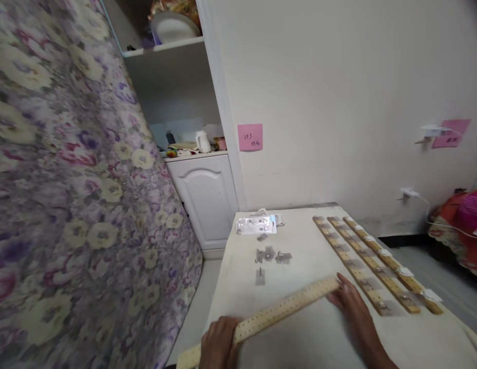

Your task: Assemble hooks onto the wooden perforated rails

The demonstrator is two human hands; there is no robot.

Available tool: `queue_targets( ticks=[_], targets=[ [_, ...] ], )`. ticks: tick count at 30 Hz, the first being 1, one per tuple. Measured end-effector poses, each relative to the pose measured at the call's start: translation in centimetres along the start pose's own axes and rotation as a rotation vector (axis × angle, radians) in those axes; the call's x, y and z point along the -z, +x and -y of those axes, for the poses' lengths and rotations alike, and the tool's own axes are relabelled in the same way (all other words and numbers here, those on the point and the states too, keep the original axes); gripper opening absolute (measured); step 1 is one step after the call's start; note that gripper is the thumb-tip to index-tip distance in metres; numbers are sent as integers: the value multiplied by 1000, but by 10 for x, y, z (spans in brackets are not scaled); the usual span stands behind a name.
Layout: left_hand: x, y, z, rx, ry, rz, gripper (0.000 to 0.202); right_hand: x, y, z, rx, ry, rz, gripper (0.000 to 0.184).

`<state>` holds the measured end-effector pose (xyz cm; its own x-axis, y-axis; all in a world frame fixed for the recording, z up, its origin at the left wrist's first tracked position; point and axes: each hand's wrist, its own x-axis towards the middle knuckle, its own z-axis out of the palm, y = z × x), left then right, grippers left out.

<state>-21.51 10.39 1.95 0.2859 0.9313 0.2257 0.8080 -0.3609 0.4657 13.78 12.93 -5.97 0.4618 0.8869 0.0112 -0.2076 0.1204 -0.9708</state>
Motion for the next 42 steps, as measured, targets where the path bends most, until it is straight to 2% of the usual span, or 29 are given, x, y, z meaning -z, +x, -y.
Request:
queue_targets(
  ticks=[2, 6, 10, 14, 19, 27, 31, 38, 42],
  targets=[
    [-2, 6, -8, -23, 39, 61, 20, 17, -17, 4, 7, -154, -21, 56],
    [-14, 13, -11, -54, 47, 128, 19, 50, -44, 7, 69, -560, -25, 46],
    [-29, 16, -18, -94, 42, 209, 22, 79, -58, -7, 268, -783, -38, 44],
    [-40, 18, -30, -97, 63, 239, 26, 95, -64, -19, 467, -933, -39, 41],
    [-50, 21, -24, -92, 64, 245, 29, 103, -65, -18, 556, -1070, -94, 42],
    [-63, 28, -2, -144, 34, 207, 28, 109, -61, -12, 464, -1055, -130, 37],
    [-64, 31, -9, -113, 73, 219, 30, 106, -58, -11, 449, -1029, -136, 38],
    [-54, 32, -38, -35, 123, 277, 34, 106, -59, -10, 451, -1046, -116, 38],
    [-56, 24, -35, -26, 105, 269, 42, 110, -60, -15, 478, -1065, -112, 40]
  ],
)
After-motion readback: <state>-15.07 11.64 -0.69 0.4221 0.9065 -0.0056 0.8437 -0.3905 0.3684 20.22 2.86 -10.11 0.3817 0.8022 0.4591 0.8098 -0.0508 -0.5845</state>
